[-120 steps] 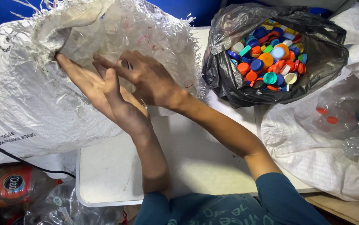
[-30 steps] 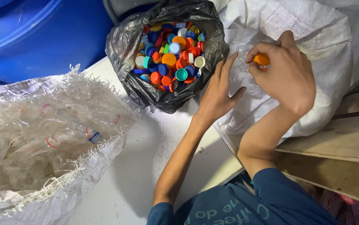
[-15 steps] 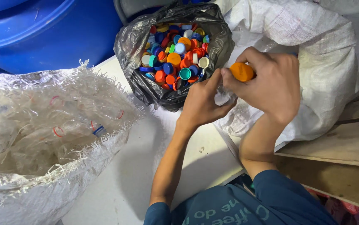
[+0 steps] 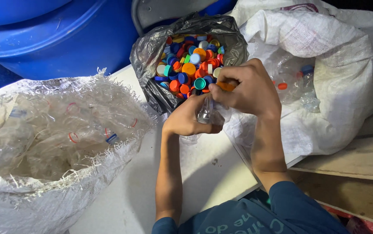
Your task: The recorder is sorting plastic bottles and their caps into different containers and bags in a recycling environment.
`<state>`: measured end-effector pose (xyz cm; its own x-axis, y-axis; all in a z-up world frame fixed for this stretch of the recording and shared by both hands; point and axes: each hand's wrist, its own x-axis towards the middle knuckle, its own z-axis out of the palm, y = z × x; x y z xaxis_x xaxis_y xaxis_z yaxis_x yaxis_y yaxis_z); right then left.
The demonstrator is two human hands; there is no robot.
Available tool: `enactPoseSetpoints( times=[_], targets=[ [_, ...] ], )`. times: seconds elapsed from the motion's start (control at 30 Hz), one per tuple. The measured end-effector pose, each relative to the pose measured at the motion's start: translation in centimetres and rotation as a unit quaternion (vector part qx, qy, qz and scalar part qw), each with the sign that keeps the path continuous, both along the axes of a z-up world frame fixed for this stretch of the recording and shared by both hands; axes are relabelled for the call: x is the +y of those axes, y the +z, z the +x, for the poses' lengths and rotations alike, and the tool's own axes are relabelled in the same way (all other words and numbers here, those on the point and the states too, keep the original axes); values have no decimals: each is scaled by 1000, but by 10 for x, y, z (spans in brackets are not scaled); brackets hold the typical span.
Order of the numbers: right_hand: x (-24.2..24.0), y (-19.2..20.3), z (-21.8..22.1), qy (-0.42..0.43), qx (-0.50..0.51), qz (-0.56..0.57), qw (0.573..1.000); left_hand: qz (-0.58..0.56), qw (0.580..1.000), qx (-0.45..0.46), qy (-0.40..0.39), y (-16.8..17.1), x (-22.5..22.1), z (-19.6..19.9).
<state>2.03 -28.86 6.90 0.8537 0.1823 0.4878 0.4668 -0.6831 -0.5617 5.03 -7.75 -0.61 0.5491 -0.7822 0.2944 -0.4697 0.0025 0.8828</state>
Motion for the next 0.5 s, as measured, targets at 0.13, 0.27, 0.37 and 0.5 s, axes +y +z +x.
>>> enactPoseSetpoints(
  times=[0.13,0.27,0.37,0.5],
  targets=[
    [0,-9,5,87,-25,44,995,-22,977,187,-104,10,3,0],
    [-3,-17,11,156,-91,72,981,-136,891,332,-279,-10,-4,8],
    [-2,-14,14,216,-106,89,966,-262,775,451,-356,-31,-16,-9],
    [5,-2,4,274,-87,101,953,-411,561,570,-438,-49,-34,-21]
  ],
)
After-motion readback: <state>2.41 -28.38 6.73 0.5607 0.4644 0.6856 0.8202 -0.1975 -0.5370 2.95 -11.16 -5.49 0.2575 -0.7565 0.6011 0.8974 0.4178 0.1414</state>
